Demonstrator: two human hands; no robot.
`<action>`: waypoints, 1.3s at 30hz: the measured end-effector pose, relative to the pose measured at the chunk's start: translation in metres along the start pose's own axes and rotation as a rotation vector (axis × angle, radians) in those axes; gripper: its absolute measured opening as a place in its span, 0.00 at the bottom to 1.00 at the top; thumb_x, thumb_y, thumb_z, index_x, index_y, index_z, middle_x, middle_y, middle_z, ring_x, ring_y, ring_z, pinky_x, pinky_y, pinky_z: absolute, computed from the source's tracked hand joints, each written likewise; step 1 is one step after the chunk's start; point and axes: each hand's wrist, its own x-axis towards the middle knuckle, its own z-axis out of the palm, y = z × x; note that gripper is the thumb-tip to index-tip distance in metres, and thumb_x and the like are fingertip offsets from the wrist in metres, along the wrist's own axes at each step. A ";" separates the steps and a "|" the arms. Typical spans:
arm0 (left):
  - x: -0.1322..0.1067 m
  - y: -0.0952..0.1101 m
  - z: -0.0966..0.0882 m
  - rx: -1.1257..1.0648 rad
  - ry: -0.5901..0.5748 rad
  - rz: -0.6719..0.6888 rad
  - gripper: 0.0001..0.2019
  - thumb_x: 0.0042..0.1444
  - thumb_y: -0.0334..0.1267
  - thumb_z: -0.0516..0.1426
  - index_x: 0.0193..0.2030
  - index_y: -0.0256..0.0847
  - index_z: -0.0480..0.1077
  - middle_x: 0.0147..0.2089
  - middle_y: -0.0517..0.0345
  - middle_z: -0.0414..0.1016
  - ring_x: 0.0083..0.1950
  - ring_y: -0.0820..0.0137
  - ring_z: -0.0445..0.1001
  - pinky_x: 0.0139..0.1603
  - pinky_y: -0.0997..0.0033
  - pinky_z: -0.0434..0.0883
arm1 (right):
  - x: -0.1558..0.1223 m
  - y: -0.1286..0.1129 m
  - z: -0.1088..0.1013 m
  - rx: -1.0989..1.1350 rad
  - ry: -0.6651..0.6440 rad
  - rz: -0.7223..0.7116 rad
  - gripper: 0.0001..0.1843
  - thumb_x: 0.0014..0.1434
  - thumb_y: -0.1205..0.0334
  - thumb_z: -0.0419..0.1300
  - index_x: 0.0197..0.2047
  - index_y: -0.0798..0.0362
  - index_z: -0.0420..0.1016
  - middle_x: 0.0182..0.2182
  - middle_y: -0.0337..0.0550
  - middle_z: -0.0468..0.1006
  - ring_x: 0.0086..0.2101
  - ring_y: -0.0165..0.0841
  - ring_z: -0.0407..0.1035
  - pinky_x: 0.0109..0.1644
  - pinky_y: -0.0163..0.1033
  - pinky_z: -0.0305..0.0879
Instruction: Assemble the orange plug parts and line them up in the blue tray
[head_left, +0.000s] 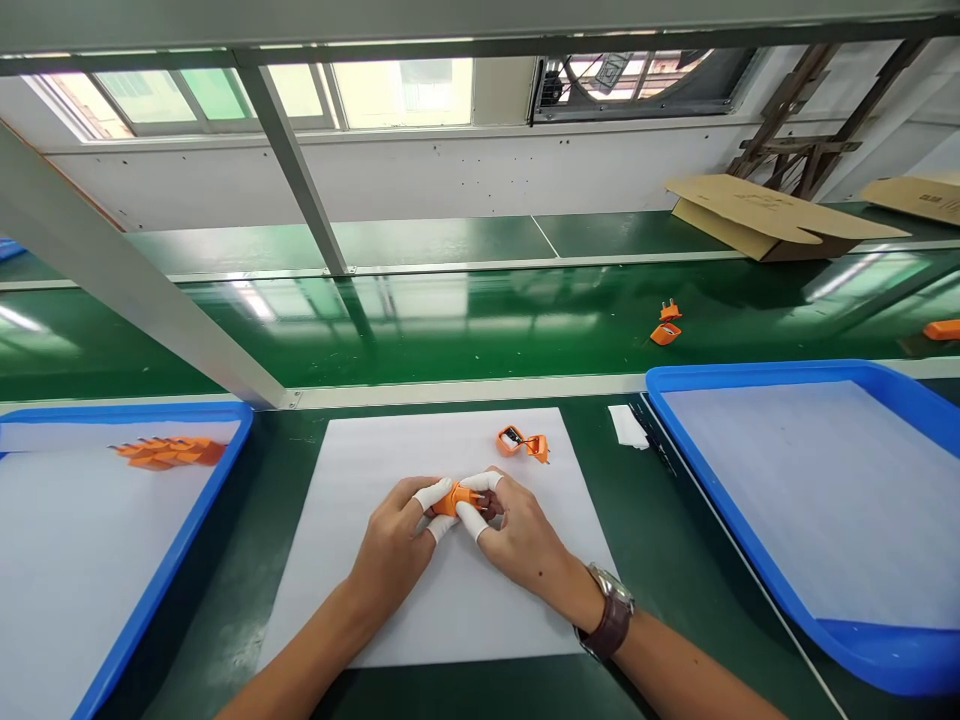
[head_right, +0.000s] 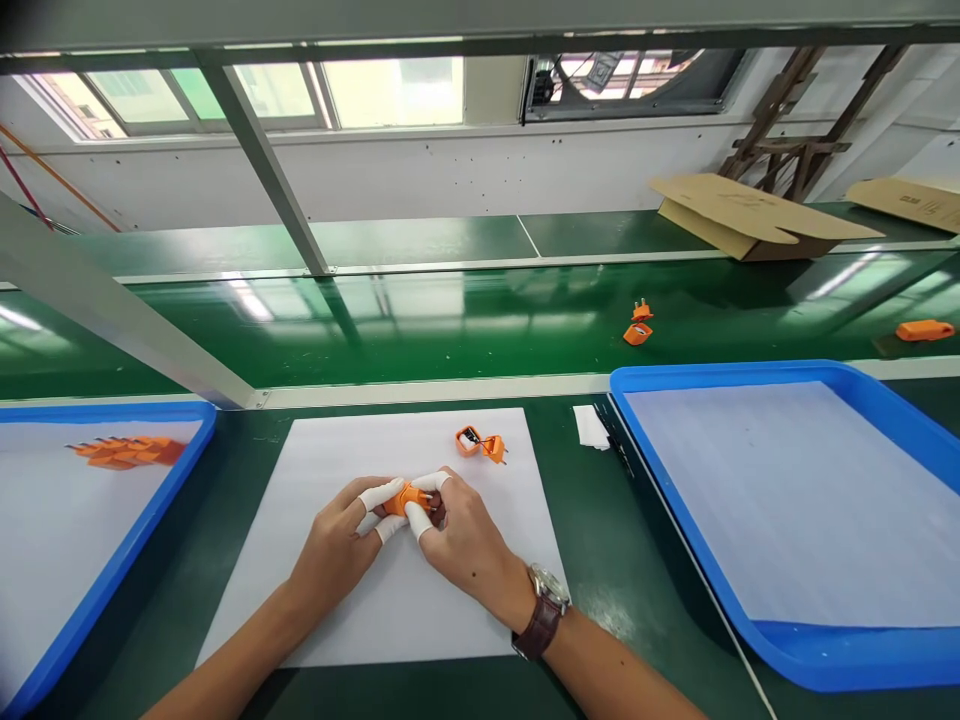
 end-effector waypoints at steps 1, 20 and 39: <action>0.000 0.001 0.001 0.003 0.010 0.002 0.17 0.61 0.30 0.57 0.56 0.49 0.70 0.51 0.54 0.77 0.49 0.64 0.79 0.45 0.63 0.80 | 0.000 0.000 0.000 -0.005 -0.002 0.007 0.09 0.63 0.65 0.57 0.46 0.50 0.72 0.38 0.41 0.74 0.32 0.32 0.69 0.34 0.39 0.69; 0.013 0.004 -0.005 -0.619 -0.030 -0.418 0.18 0.57 0.39 0.63 0.55 0.46 0.72 0.56 0.52 0.75 0.52 0.62 0.77 0.55 0.58 0.76 | 0.005 0.002 -0.005 0.271 0.020 0.109 0.21 0.72 0.48 0.46 0.56 0.53 0.70 0.29 0.39 0.75 0.30 0.33 0.71 0.37 0.41 0.71; -0.045 -0.087 -0.265 -0.255 0.974 -0.702 0.18 0.50 0.36 0.66 0.48 0.36 0.73 0.48 0.52 0.78 0.47 0.66 0.78 0.48 0.68 0.75 | -0.007 0.019 0.014 -0.064 0.003 -0.093 0.16 0.68 0.48 0.51 0.54 0.43 0.70 0.37 0.40 0.75 0.33 0.36 0.71 0.36 0.41 0.71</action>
